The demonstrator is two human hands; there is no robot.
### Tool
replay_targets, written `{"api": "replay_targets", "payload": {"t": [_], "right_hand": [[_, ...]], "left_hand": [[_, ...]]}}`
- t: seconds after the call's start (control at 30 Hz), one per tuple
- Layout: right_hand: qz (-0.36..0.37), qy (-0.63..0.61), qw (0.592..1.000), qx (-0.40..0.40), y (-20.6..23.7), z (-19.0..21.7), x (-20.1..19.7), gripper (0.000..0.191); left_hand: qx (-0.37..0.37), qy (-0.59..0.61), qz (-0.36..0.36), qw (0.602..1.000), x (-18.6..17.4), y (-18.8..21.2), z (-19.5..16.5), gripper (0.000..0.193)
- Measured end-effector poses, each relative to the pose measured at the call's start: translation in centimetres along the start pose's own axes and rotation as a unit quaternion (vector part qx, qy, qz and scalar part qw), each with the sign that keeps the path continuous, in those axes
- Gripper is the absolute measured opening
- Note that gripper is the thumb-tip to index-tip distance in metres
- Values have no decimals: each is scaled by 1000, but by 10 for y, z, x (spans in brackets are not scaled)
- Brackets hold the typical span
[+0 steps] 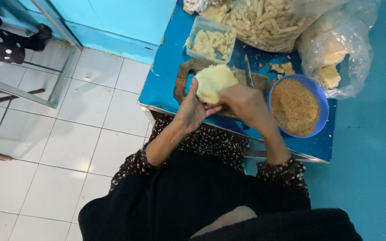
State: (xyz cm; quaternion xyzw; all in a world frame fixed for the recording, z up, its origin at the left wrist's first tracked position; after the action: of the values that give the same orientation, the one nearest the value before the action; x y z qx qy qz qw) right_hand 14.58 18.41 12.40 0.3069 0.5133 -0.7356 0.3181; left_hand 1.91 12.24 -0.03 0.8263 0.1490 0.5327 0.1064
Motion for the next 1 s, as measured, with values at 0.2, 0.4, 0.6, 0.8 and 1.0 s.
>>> {"api": "replay_targets", "payload": {"t": [0.2,0.4,0.6,0.8,1.0], "right_hand": [[-18,-36,998,56,15,17,0,30],[-176,-215,917,287,30,-37,-11,33],[-146,-532,712,434,34,-38,17,67],[-155,-757,480,416,21,-35,39,74],[-186,-518,760,346,15,-35,32,82]], "left_hand": [[107,-67,-49,991,-13,-11,7,47],[104,-149,-44,982,12,-35,-39,42],[94,-125,20,987,60,-28,-77,40],[104,-127,39,986,56,7,-54,43],[81,-197,-24,977,12,26,-25,50]]}}
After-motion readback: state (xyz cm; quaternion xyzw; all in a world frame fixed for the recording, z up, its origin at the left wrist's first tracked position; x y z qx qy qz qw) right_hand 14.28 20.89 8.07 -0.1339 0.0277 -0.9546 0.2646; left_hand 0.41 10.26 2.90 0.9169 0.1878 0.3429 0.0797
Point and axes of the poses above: each hand's wrist, its own y-axis away from the middle knuckle, its own x-axis out of the palm, z = x × y, the point moved 5 cm from there along -y, towards the middle knuckle, and after that the axes turned 10 degrees about -z, right-handed, at the moved point
